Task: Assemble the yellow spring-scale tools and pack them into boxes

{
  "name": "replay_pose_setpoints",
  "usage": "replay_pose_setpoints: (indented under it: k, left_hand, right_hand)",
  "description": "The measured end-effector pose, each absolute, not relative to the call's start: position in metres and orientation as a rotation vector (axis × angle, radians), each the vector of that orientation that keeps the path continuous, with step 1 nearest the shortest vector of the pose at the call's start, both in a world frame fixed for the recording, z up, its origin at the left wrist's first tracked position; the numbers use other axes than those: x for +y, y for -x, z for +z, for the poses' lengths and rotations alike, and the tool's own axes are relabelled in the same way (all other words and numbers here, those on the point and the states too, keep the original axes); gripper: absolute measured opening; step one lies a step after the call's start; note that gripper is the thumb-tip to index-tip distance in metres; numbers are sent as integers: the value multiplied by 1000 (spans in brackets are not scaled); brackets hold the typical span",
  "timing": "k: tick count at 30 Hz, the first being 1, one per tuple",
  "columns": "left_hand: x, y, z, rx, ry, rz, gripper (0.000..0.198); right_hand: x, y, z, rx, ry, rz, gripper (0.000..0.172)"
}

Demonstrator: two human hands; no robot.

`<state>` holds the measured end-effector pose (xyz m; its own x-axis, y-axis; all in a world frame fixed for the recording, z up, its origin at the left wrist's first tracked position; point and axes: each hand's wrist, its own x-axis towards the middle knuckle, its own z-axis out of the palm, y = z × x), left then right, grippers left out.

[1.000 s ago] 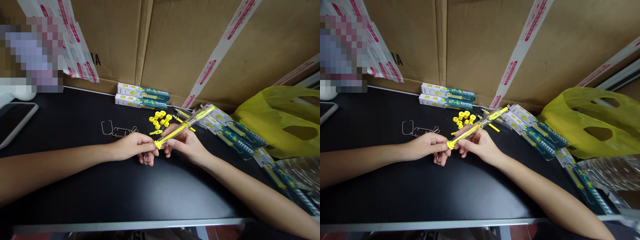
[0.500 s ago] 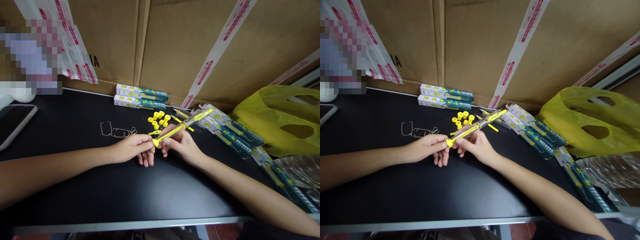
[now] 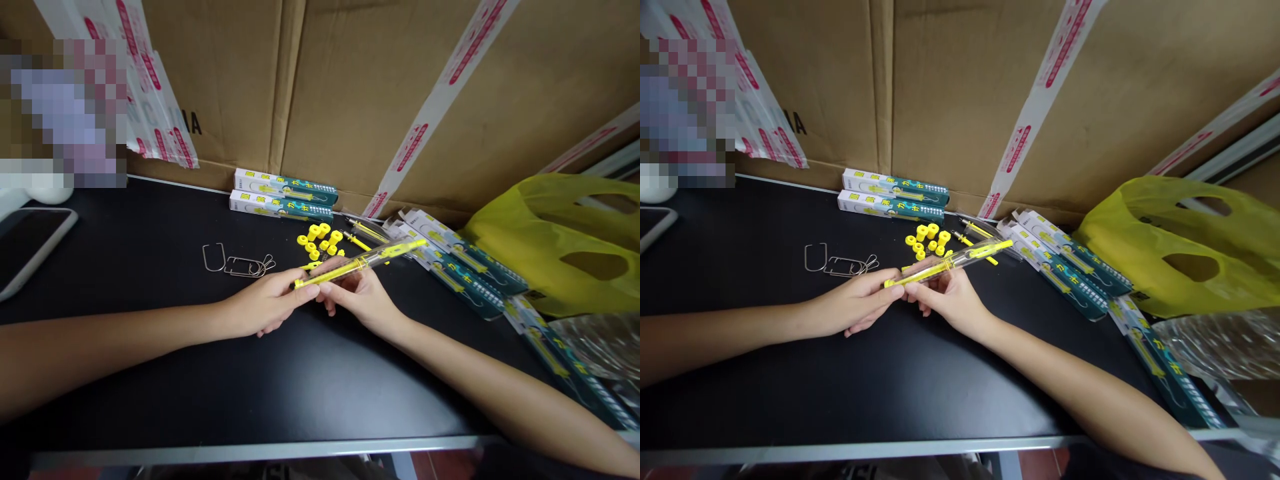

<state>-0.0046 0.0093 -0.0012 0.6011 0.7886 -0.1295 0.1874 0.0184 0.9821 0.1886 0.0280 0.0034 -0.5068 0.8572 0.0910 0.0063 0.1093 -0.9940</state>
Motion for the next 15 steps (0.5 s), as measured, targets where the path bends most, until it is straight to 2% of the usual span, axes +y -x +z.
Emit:
replay_pose_setpoints:
  k: [5,8,10,15]
  left_hand:
    - [8,4,-6,726,-1498,653,32]
    - [10,4,-7,660,-1383,800,33]
    - [13,5,-7,640,-1320,891,33]
    - [20,8,-7,613,-1251,1027,34]
  right_hand:
    - [24,-190,6,-1728,806,1564,31]
    - [30,-197,10,-1823,836,1493,23]
    - [40,-204,13,-1879,913,1293,17]
    - [67,-223,13,-2069,1082,518,11]
